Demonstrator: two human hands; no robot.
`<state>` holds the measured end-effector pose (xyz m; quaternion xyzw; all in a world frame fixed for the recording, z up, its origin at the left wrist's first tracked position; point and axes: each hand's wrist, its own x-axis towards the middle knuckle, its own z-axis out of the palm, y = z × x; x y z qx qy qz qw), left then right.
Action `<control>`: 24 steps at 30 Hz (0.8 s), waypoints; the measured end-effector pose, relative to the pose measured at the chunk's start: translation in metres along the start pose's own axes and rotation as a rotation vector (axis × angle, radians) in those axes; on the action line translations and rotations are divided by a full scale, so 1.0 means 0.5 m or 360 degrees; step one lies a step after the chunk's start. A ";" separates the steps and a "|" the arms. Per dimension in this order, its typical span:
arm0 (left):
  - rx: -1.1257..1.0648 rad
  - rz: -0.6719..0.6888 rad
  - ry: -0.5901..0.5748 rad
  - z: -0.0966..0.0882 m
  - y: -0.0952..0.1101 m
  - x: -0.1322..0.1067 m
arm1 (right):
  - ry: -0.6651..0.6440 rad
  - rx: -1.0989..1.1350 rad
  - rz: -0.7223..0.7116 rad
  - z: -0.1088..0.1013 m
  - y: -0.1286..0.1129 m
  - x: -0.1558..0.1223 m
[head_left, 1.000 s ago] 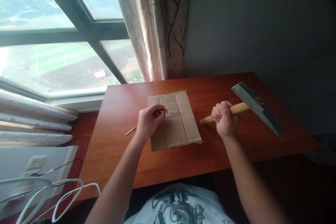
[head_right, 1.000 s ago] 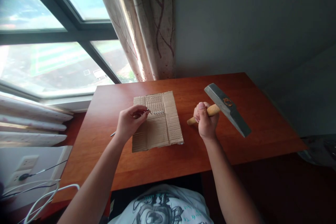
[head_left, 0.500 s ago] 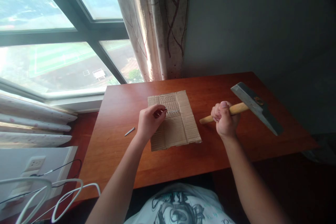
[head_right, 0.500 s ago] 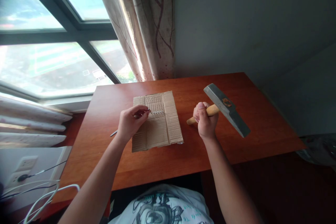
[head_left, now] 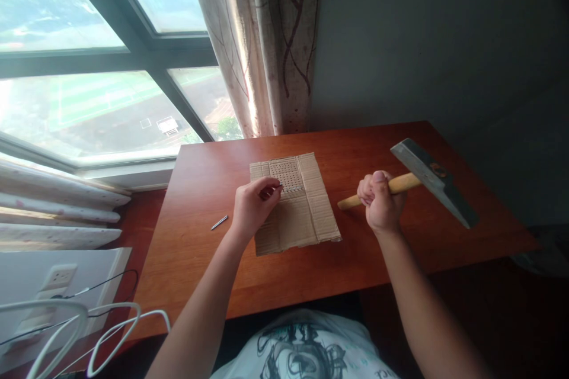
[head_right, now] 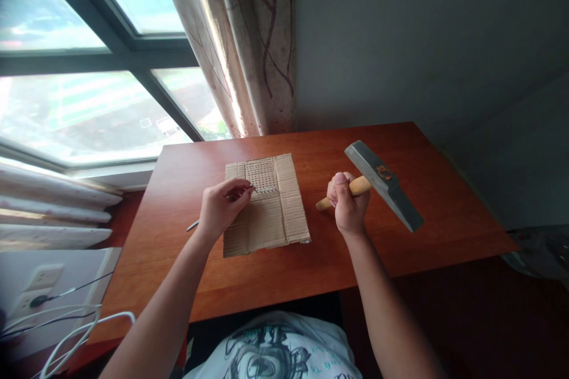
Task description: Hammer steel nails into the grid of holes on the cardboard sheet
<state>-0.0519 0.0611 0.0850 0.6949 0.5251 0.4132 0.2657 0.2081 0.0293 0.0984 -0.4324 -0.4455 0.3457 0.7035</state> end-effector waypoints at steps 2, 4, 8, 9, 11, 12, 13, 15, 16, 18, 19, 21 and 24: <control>-0.0002 0.0001 -0.0001 0.000 0.000 -0.002 | -0.0001 0.0016 0.0003 0.001 0.000 0.001; 0.0000 0.0007 -0.0004 0.001 -0.001 -0.004 | 0.0008 0.0038 0.0005 0.001 -0.001 0.002; 0.0041 0.0018 0.0000 0.004 -0.006 -0.007 | 0.0012 0.0037 0.0018 0.003 -0.001 0.002; 0.0058 0.0023 -0.0004 0.004 -0.006 -0.007 | 0.0012 0.0028 0.0022 0.004 -0.001 0.001; 0.0085 0.0040 -0.0010 0.005 -0.007 -0.008 | 0.0008 0.0008 0.0022 0.005 -0.001 0.000; 0.0092 0.0049 -0.0010 0.005 -0.006 -0.009 | 0.0004 -0.0003 0.0019 0.006 -0.001 0.000; 0.0099 0.0056 -0.0007 0.005 -0.006 -0.009 | -0.0005 -0.0019 0.0016 0.007 -0.001 0.000; 0.0121 0.0068 -0.0001 0.006 -0.004 -0.010 | -0.0024 -0.0072 0.0010 0.009 -0.001 0.002; 0.0136 0.0074 -0.0001 0.006 -0.004 -0.010 | -0.0032 -0.0113 0.0013 0.010 -0.001 0.004; 0.0166 0.0085 -0.0004 0.007 -0.003 -0.010 | -0.0054 -0.0242 0.0052 0.013 -0.003 0.009; 0.0175 0.0092 -0.0005 0.008 -0.003 -0.009 | -0.0066 -0.0336 0.0082 0.013 -0.005 0.011; 0.0176 0.0109 -0.0003 0.008 -0.004 -0.009 | -0.0117 -0.0557 0.0132 0.014 -0.009 0.016; 0.0147 0.0139 0.0002 0.008 -0.007 -0.009 | -0.0272 -0.0937 0.0165 0.012 -0.017 0.023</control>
